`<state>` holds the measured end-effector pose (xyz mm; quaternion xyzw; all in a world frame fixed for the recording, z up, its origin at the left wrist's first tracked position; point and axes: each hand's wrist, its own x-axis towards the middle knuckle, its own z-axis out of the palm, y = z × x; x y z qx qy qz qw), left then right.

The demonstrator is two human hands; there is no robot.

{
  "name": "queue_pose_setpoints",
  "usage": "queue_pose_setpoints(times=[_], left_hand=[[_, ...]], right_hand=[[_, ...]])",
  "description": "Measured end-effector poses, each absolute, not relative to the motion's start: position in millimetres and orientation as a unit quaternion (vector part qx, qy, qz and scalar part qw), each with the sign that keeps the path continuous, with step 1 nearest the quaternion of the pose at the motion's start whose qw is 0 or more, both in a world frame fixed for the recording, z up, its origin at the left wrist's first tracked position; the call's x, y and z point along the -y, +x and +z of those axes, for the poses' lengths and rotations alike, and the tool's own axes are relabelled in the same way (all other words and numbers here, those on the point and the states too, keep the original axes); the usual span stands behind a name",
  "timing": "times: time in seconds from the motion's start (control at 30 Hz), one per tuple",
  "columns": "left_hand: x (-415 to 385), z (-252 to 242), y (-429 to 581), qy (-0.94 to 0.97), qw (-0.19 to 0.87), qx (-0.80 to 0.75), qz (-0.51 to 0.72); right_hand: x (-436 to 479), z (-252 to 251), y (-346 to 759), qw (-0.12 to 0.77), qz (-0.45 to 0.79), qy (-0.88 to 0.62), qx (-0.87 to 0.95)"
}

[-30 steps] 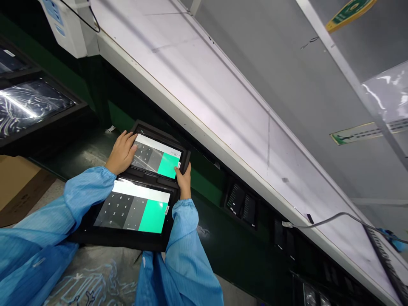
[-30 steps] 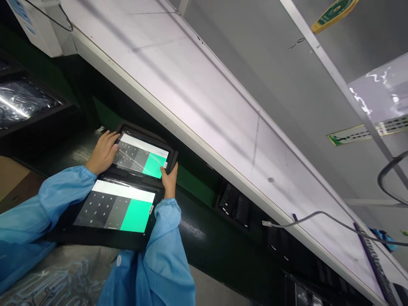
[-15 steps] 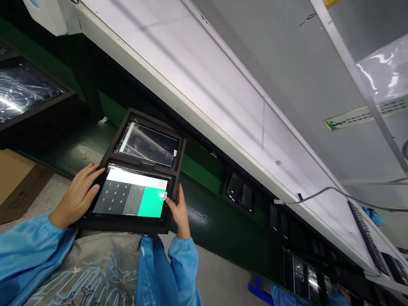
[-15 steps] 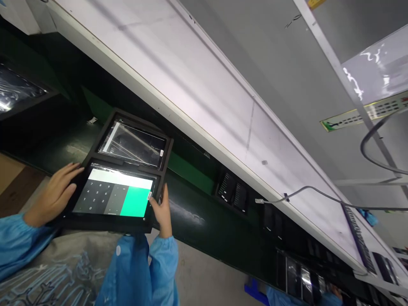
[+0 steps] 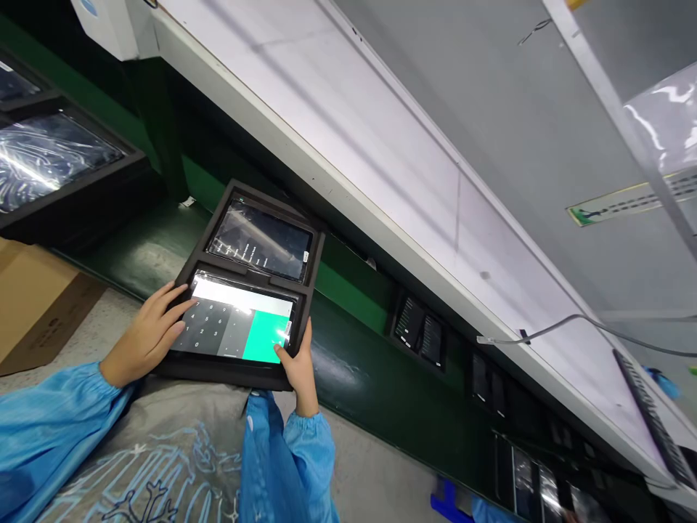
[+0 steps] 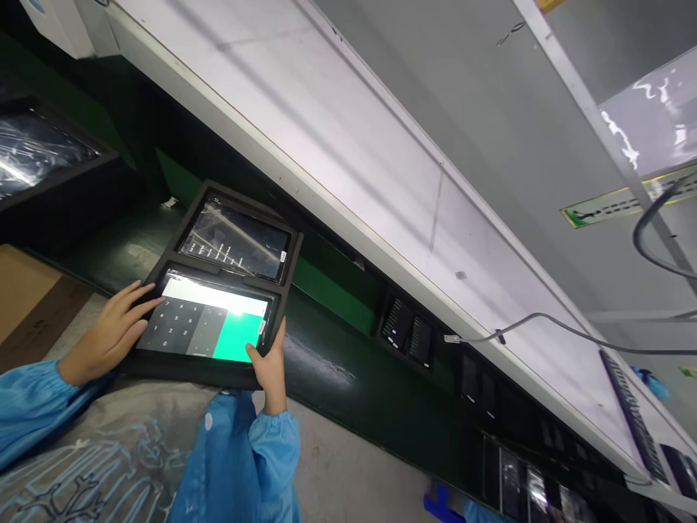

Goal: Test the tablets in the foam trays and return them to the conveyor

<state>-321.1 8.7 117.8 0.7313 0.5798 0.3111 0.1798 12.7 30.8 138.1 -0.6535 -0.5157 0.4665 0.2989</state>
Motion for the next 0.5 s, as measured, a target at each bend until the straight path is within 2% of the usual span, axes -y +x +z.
queue_pose_setpoints(times=[0.13, 0.3, 0.5], left_hand=[[-8.9, 118.2, -320.9, 0.751, 0.178, -0.568, 0.286], [-10.0, 114.0, -321.4, 0.755, 0.171, -0.577, 0.262], [-13.5, 120.5, -313.5, 0.787, 0.145, -0.577, 0.165]], right_hand=[[-31.4, 135.2, 5.8, 0.307, 0.434, -0.681, 0.504], [-30.7, 132.8, 10.3, 0.321, 0.473, -0.649, 0.502], [-30.3, 135.4, 9.0, 0.329, 0.484, -0.652, 0.482]])
